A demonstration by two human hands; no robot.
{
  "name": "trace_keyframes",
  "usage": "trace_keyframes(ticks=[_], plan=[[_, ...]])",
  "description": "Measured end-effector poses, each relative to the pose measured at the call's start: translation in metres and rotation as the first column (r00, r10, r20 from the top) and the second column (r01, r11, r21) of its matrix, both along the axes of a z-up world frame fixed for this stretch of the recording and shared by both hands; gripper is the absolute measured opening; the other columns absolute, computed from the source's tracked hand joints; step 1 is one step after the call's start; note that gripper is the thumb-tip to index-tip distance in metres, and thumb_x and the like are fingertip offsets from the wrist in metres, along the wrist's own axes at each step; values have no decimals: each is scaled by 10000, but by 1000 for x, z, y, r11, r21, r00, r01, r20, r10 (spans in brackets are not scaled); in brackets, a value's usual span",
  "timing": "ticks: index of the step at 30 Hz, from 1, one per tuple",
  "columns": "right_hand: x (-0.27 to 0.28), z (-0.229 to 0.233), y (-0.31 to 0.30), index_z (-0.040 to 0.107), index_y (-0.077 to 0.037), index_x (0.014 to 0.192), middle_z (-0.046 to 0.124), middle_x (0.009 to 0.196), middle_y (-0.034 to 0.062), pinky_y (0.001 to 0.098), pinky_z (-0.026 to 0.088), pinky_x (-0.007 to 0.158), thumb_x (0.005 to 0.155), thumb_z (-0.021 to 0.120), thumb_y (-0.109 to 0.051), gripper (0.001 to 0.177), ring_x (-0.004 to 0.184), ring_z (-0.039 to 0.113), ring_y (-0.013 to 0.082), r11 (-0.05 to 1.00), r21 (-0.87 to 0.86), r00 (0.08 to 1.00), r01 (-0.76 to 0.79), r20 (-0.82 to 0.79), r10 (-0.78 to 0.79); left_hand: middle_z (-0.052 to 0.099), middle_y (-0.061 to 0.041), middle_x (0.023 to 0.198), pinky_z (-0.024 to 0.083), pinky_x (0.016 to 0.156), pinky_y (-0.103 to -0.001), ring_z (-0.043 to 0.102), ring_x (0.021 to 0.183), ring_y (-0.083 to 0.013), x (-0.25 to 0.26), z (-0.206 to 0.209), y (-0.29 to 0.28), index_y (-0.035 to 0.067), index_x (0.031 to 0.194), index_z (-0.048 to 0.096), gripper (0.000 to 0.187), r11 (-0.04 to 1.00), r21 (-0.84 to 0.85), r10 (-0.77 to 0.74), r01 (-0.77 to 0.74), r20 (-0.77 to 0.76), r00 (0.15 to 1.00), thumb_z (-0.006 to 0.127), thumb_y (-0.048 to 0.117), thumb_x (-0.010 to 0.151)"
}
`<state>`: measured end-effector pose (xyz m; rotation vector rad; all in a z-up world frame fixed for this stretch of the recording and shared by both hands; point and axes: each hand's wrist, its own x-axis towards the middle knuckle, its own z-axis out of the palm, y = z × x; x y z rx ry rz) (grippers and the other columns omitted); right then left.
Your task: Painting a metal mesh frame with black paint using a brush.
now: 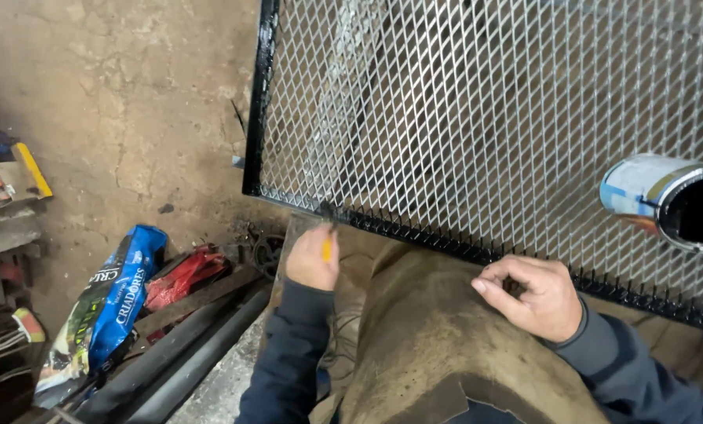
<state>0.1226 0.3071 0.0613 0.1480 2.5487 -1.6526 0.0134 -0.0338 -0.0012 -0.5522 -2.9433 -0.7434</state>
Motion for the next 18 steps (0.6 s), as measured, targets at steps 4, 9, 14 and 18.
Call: trace_keyframes(ticks=[4,9,14,18], plan=[[2,-4,-2,764,-60,825,752,708,47,271,547,517,806,813,-187,138,581,726,124,1000,-22,1000,-16,23,16,707,-126,860,582,689,-405,697,782,-292,26,5,36,59,1162,720,223,980,-108,-140,169,238,961,695,164,967],[4,0,-5,759,-58,820,753,712,47,272,548,522,806,812,-192,145,597,729,119,1000,6,1000,-17,10,17,727,-133,1039,614,795,-388,738,923,-270,21,1,25,68,1195,693,204,922,382,-156,70,200,967,677,161,1014],[7,3,-6,751,-57,819,748,715,49,275,554,540,800,813,-185,144,606,733,137,1000,16,1000,3,-3,-3,732,-159,911,574,716,-421,707,788,-337,-1,16,9,18,1138,739,222,983,-183,0,-15,-82,997,697,141,958],[10,3,-9,743,-57,819,750,729,52,273,557,554,798,815,-180,144,628,740,143,1000,22,999,2,-34,-2,734,-151,866,588,725,-416,722,777,-334,33,-10,41,54,1034,754,177,977,-47,-204,208,83,975,696,151,897]])
